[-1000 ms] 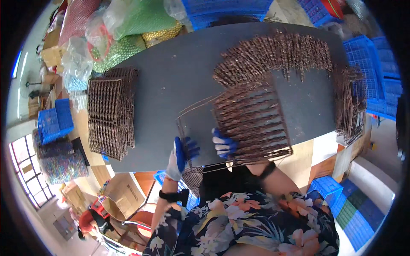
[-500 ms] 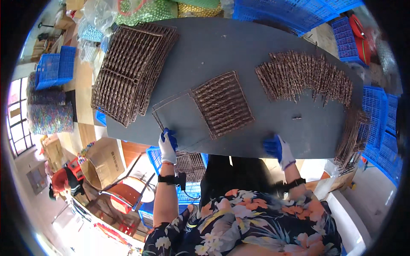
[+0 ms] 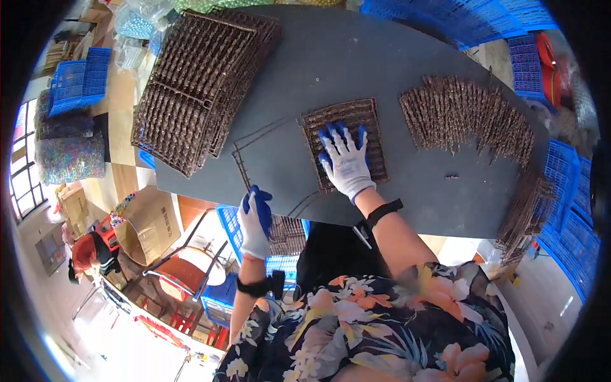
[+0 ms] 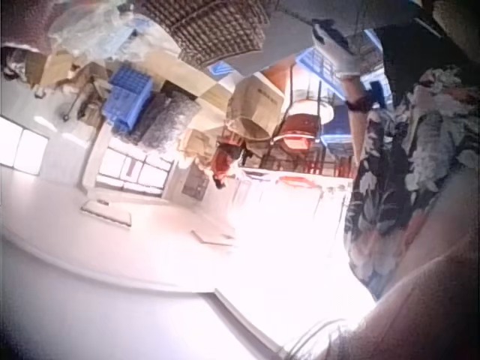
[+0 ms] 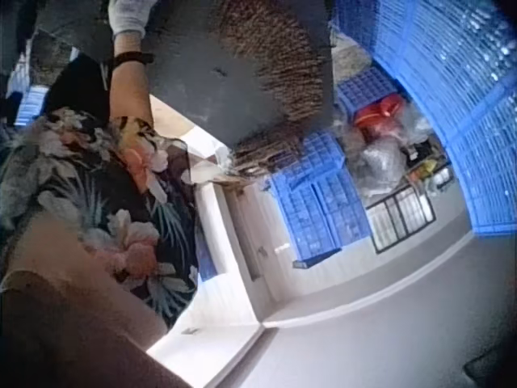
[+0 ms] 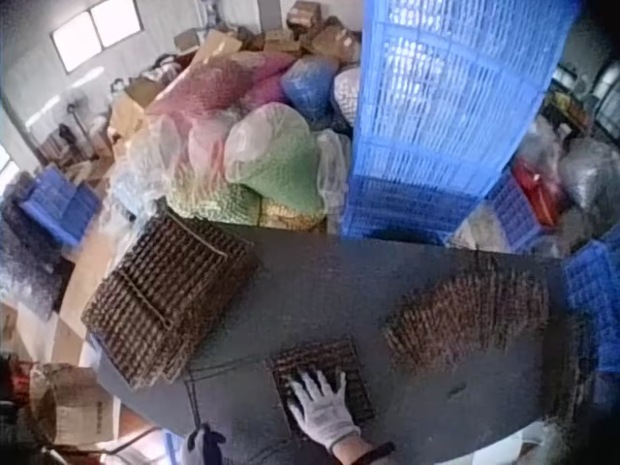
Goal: The person assembles small rectangular wire frames by hand. They pick up individual wire sticks and interlock them into a grid pattern on a table, then stack the completed frames. The process is repeated for multiple units.
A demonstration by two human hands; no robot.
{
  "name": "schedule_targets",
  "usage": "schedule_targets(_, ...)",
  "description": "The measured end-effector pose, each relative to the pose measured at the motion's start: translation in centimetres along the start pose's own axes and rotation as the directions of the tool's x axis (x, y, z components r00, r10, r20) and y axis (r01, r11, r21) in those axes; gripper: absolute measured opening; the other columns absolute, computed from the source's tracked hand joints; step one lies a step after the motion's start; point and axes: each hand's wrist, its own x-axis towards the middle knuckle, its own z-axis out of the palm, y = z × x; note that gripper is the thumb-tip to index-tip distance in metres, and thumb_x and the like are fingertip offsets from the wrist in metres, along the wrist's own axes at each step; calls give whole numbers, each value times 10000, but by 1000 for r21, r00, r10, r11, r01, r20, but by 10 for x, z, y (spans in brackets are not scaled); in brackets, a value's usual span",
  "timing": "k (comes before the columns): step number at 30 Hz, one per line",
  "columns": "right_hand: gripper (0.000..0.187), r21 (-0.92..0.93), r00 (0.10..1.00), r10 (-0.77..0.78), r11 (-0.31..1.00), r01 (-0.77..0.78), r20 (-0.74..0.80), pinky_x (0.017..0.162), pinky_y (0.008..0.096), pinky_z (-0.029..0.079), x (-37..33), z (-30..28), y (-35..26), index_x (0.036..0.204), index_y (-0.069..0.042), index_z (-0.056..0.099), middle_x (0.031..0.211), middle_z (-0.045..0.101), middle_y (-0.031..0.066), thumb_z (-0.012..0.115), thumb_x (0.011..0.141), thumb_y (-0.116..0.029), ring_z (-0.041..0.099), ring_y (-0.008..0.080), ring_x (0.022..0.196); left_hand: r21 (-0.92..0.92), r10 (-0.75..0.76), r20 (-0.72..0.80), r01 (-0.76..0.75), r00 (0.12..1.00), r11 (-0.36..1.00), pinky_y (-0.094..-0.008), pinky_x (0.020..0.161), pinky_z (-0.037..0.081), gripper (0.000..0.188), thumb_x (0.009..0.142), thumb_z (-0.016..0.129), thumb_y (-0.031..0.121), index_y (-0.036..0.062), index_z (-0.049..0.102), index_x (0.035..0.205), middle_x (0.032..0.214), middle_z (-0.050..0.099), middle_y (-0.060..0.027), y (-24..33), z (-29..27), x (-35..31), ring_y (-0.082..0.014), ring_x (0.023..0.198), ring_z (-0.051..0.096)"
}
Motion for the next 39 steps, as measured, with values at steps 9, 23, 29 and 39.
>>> schedule_targets(9, 574, -137, 993, 81, 988, -68, 90, 1148, 686, 99, 5, 0, -6, 1466, -137, 429, 1500, 432, 109, 535, 945, -350, 343, 324, 1418, 150, 156, -278, -117, 948, 982, -195, 634, 418, 259, 1015, 524, 248, 30, 663, 994, 864, 646, -13, 20, 29, -102, -57, 738, 545)
schedule_targets(23, 551, 97, 982, 19, 995, -1, -186, 1168, 606, 161, 25, -15, -7, 1398, -84, 481, 1450, 463, 136, 606, 893, -265, 400, 337, 1361, 79, 31, -125, -21, 992, 997, -206, 447, 283, 357, 1033, 480, 372, 90, 655, 902, 635, 498, 44, 19, 10, -14, -39, 479, 387)
schedule_targets(29, 549, 27, 995, -60, 998, 62, -75, 1172, 606, 178, 31, 12, -3, 1421, -90, 461, 1445, 465, 130, 583, 915, -266, 415, 337, 1352, 115, 221, -235, -198, 947, 973, -201, 617, 398, 291, 1028, 519, 295, 49, 614, 1151, 885, 628, 3, 18, 23, -49, -34, 694, 496)
schedule_targets(39, 497, 55, 983, -68, 995, 79, -171, 1169, 576, 223, 33, 12, -2, 1335, -137, 553, 1362, 521, 127, 659, 855, -214, 471, 311, 1285, -47, -3, -305, -12, 952, 999, -257, 753, 471, 324, 1017, 538, 303, 40, 603, 1195, 995, 666, -55, 51, 39, -76, -111, 846, 595)
